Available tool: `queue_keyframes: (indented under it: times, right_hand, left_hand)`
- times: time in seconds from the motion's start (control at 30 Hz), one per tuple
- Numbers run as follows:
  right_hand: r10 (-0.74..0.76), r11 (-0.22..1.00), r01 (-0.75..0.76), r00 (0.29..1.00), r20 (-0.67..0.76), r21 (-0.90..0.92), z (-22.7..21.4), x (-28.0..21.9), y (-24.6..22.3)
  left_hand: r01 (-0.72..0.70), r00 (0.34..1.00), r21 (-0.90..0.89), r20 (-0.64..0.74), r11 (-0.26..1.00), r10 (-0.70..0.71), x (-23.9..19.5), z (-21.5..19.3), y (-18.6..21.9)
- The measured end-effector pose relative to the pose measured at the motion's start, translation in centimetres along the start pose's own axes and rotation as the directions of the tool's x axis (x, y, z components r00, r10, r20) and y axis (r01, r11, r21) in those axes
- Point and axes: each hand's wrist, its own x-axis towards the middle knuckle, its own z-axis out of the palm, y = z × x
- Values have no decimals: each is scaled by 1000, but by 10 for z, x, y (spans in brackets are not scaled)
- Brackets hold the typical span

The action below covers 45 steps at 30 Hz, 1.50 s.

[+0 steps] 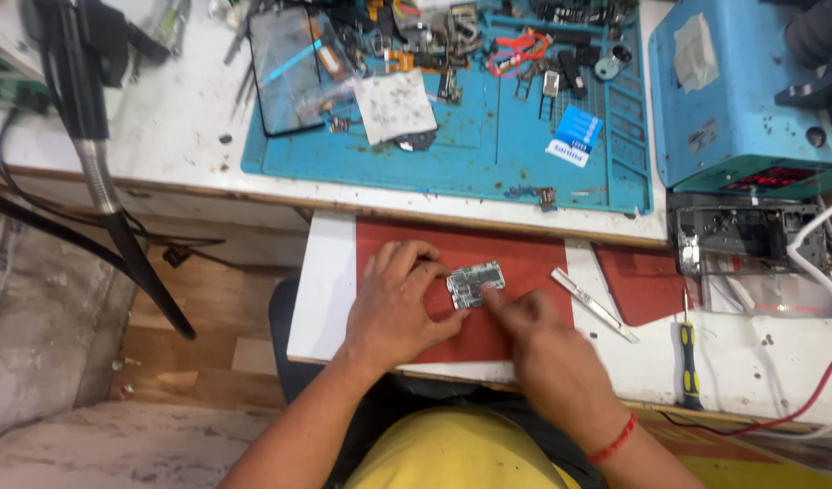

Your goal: The person uses a hot air gun to clean a small circuit board placed on a red mat. They hold the board steady with one hand while directing the hot air stream across its surface with the other hand, moving the tool back and forth to cover different areas.

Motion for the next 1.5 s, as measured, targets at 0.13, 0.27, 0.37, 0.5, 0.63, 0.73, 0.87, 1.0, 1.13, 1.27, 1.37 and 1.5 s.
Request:
queue_keyframes:
  times: [0.13, 0.27, 0.37, 0.5, 0.63, 0.73, 0.87, 1.0, 1.13, 1.27, 1.37, 1.5]
  right_hand:
    - [-32, 999, 33, 999, 26, -22, -1, 2, -3]
    - [95, 993, -91, 994, 56, -81, -4, -1, 3]
    - [25, 999, -22, 998, 53, -47, 0, -13, 8]
    - [73, 992, -82, 993, -91, -99, -3, -3, 15]
    - [-45, 998, 45, 999, 3, -46, 5, -7, 7]
    - [6, 998, -7, 1000, -21, -59, -1, 1, 13]
    - [-21, 1000, 21, 999, 40, -11, -4, -5, 3]
    - [82, 994, -80, 996, 18, -75, -5, 1, 2]
    - [-15, 998, 17, 999, 34, -56, 0, 0, 3]
    - [-1, 997, 5, 998, 66, -73, 1, -4, 2]
    - [43, 997, -39, 997, 57, -68, 3, 6, -1]
    - [-30, 994, 34, 998, 48, -104, 3, 13, -6]
  left_hand:
    - [11, 1000, 20, 15, 1000, -11, 1, -3, 3]
    - [14, 1000, 20, 9, 1000, -14, 2, -1, 3]
    - [-28, 999, 44, -17, 999, 28, 2, 1, 0]
    - [-29, 999, 63, -17, 998, 30, -1, 1, 2]
    - [-26, 1000, 78, -5, 997, 27, -4, 1, 2]
    - [-32, 999, 82, -20, 996, 34, -1, 5, 3]
    - [-27, 999, 88, -23, 996, 29, -4, 2, 4]
    - [-22, 1000, 77, -11, 997, 23, -1, 0, 2]
    - [-37, 999, 59, -13, 998, 38, 0, 2, 2]
    - [-10, 1000, 47, 3, 999, 10, 0, 2, 2]
    - [14, 1000, 16, 7, 1000, -14, -5, 0, 2]
    - [-11, 1000, 25, -17, 1000, 12, -1, 2, -1]
